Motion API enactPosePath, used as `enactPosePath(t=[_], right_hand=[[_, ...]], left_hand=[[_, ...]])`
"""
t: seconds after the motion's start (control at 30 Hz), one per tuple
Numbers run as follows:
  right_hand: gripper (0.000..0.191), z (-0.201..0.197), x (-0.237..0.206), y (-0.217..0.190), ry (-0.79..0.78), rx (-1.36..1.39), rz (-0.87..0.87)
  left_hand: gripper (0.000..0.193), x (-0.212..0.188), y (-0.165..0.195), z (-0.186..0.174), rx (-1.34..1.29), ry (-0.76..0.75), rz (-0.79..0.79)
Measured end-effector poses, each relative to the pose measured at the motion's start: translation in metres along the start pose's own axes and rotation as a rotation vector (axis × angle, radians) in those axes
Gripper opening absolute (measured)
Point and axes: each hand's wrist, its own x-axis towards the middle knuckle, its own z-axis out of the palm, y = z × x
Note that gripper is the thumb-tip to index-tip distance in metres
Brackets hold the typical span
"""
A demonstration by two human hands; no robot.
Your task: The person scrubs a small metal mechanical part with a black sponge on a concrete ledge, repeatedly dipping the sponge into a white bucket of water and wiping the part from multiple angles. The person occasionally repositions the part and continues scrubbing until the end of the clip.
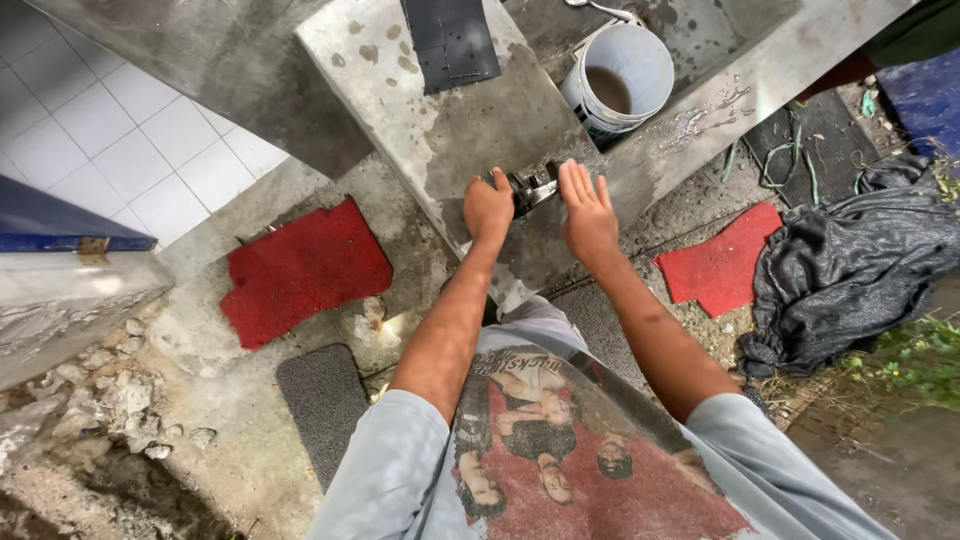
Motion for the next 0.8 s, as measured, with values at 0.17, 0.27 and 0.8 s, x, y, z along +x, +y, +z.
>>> enactPosePath(t=[0.17, 0.27, 0.8], right_hand=[[0.072, -0.005, 0.000, -0.003, 0.133, 0.113, -0.233], [0.077, -0.009, 0.000, -0.002, 0.105, 0.088, -0.023], [0.079, 0.006, -0.002, 0.006, -0.021, 0.049, -0.081]], left_hand=[[0.057, 0.000, 0.004, -0.003, -0.010, -0.009, -0.012], [0.057, 0.000, 0.004, -0.002, 0.005, -0.007, -0.002], [0.053, -0.007, 0.004, -0.001, -0.032, 0.056, 0.030]])
